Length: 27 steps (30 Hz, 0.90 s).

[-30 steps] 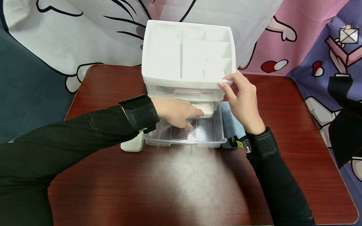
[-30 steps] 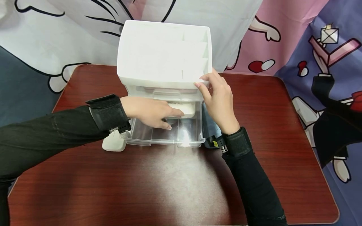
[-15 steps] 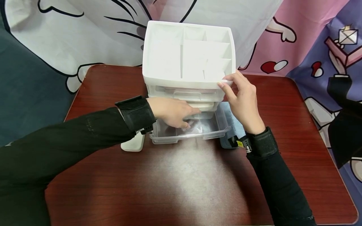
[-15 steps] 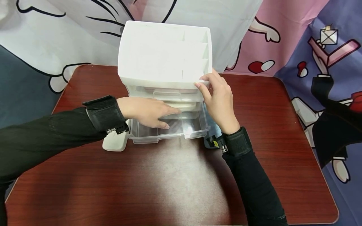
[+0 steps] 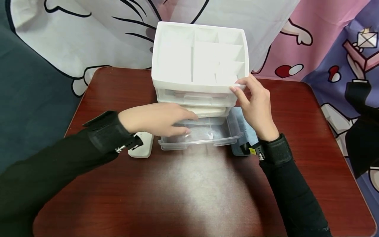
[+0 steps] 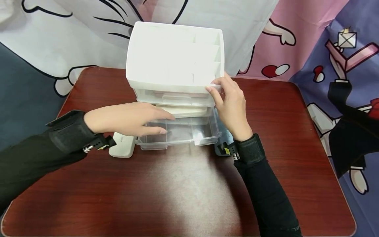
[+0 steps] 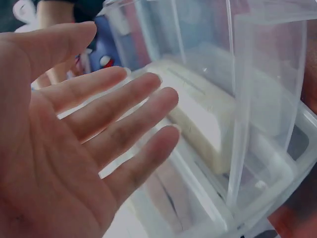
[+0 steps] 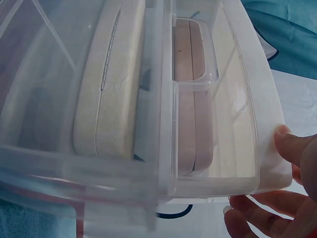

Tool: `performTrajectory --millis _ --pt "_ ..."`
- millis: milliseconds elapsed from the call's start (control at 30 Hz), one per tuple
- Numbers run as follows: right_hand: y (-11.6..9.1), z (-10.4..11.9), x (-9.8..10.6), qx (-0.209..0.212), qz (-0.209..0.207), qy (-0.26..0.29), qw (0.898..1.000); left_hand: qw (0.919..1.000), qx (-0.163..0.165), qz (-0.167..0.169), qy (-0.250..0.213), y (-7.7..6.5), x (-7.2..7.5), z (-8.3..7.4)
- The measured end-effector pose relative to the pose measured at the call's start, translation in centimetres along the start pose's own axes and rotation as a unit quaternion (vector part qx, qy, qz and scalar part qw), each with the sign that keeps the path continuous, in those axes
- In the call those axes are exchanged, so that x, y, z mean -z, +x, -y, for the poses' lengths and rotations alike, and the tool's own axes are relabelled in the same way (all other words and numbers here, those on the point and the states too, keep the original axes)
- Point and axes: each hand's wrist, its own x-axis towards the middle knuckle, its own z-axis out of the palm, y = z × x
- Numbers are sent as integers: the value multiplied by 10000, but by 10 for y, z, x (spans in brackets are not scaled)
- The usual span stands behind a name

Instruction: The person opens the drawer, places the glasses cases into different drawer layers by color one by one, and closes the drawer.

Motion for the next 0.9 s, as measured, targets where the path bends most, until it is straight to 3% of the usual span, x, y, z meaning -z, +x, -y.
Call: performTrajectory --millis 100,200,333,500,667,900 --pt "-1 -1 0 -20 -11 -29 10000 9974 91 -706 -54 -15 -1 0" --pt "-1 -1 0 -13 -22 -40 10000 9887 228 -1480 -6 -30 -3 1" --pt "-1 -1 0 6 -38 -45 10000 9688 559 -2416 15 -47 -10 3" --pt "-1 0 0 -7 -57 -74 10000 9376 1284 -3225 -195 -61 -28 9" --pt "0 1 0 45 -92 -41 9999 9125 2099 -3491 -376 -68 -51 19" --pt "0 0 -1 43 -89 9 10000 8976 2939 -3282 102 -64 -92 36"
